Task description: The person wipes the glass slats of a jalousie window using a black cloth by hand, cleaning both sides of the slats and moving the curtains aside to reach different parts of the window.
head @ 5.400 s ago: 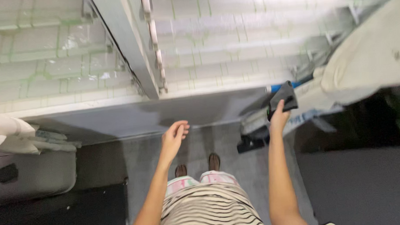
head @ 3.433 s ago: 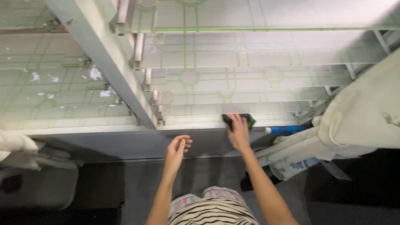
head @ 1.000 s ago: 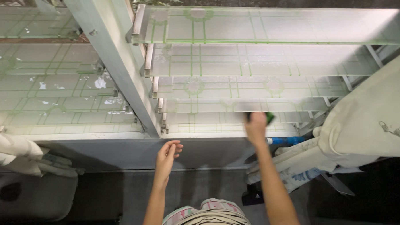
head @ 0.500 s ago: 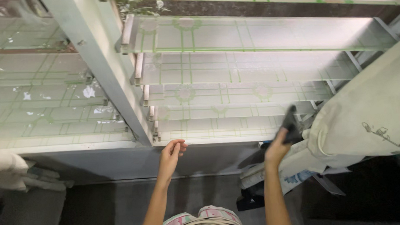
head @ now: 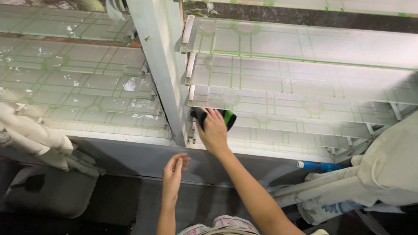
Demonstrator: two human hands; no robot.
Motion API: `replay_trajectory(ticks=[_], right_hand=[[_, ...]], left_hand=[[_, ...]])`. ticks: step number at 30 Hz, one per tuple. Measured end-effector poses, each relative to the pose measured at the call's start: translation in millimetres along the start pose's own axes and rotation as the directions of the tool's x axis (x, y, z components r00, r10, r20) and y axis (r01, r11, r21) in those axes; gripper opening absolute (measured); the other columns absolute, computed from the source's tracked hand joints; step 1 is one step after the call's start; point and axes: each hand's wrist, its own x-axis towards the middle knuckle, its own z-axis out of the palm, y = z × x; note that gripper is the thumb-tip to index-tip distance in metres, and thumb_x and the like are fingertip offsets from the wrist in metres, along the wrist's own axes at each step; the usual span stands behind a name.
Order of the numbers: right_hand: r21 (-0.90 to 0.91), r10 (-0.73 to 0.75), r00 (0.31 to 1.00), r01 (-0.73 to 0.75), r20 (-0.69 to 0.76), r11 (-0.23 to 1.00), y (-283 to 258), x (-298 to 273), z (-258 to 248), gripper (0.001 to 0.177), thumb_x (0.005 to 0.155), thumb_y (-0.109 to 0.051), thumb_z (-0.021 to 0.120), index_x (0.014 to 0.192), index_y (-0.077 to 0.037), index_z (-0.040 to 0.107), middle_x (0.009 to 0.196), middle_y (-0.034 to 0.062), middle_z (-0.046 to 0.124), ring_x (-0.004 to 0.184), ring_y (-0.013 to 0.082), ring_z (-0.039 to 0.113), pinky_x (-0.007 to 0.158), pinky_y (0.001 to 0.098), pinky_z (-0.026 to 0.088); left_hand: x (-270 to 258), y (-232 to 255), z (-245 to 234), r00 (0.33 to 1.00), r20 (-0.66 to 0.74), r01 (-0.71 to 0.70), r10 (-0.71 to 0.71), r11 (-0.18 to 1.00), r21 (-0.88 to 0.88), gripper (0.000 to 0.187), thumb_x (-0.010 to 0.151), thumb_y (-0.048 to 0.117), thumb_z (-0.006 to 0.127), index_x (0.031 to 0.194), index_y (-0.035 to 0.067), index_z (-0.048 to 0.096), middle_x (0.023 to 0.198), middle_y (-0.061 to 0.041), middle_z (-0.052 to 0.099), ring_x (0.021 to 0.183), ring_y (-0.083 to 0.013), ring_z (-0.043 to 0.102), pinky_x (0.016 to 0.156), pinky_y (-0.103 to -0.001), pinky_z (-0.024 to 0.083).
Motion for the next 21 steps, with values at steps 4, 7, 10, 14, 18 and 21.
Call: replay_trajectory(ticks=[4, 7, 10, 14, 18, 21], right_hand=[[-0.034, 0.147, 0.984, -0.151, -0.101, 0.988, 62, -29, -27, 0.036, 0.092, -0.028, 0.071, 0.107, 0.005, 0.069, 0.115, 0.0221, 0.067, 0.113, 0.0420, 0.060, 0.102, 0.0497, 0.045], [-0.236, 0.162, 0.961, -0.215, -0.223, 0.948, 146, -67, -76, 0.038, 0.099, -0.033, 0.070, 0.098, 0.005, 0.066, 0.108, 0.0246, 0.067, 0.111, 0.0445, 0.061, 0.102, 0.0531, 0.046], [-0.319, 0.308, 0.919, -0.377, -0.246, 0.870, 232, -104, -146, 0.044, 0.101, -0.037, 0.070, 0.096, 0.007, 0.064, 0.102, 0.0280, 0.064, 0.102, 0.0474, 0.059, 0.092, 0.0553, 0.045], [-0.348, 0.434, 0.837, -0.536, -0.332, 0.769, 324, -146, -223, 0.050, 0.103, -0.041, 0.067, 0.105, 0.009, 0.064, 0.108, 0.0303, 0.064, 0.109, 0.0491, 0.057, 0.099, 0.0550, 0.044], [-0.457, 0.409, 0.847, -0.529, -0.340, 0.715, 369, -163, -233, 0.059, 0.108, -0.045, 0.061, 0.122, 0.013, 0.065, 0.134, 0.0329, 0.062, 0.131, 0.0484, 0.052, 0.118, 0.0512, 0.034], [-0.499, 0.389, 0.848, -0.528, -0.360, 0.687, 355, -155, -204, 0.069, 0.106, -0.049, 0.063, 0.123, 0.018, 0.062, 0.136, 0.0364, 0.060, 0.133, 0.0475, 0.051, 0.119, 0.0507, 0.033]], left_hand=[[7, 7, 15, 1.000, 0.023, -0.005, 0.005, 1.000, 0.002, 0.029, 0.105, 0.019, 0.050, 0.115, 0.005, 0.073, 0.105, -0.007, 0.077, 0.099, -0.0160, 0.071, 0.087, -0.032, 0.055], [19, 16, 36, 0.997, 0.076, -0.030, 0.030, 1.000, -0.003, 0.028, 0.105, 0.019, 0.050, 0.115, 0.005, 0.072, 0.104, -0.007, 0.077, 0.098, -0.0156, 0.070, 0.086, -0.031, 0.055], [33, 24, 64, 0.991, 0.130, -0.040, 0.040, 0.999, -0.003, 0.027, 0.105, 0.019, 0.051, 0.114, 0.005, 0.072, 0.103, -0.006, 0.076, 0.097, -0.0153, 0.069, 0.085, -0.031, 0.055], [43, 29, 96, 0.974, 0.221, -0.055, 0.051, 0.998, 0.013, 0.027, 0.105, 0.019, 0.050, 0.115, 0.006, 0.072, 0.102, -0.006, 0.076, 0.095, -0.0153, 0.070, 0.083, -0.030, 0.054], [46, 23, 114, 0.964, 0.260, -0.056, 0.053, 0.998, 0.005, 0.027, 0.104, 0.018, 0.050, 0.115, 0.006, 0.072, 0.102, -0.005, 0.076, 0.094, -0.0150, 0.070, 0.082, -0.030, 0.055], [41, 16, 111, 0.960, 0.275, -0.050, 0.055, 0.998, -0.025, 0.027, 0.105, 0.018, 0.050, 0.115, 0.006, 0.071, 0.102, -0.006, 0.076, 0.095, -0.0152, 0.070, 0.082, -0.030, 0.054]])
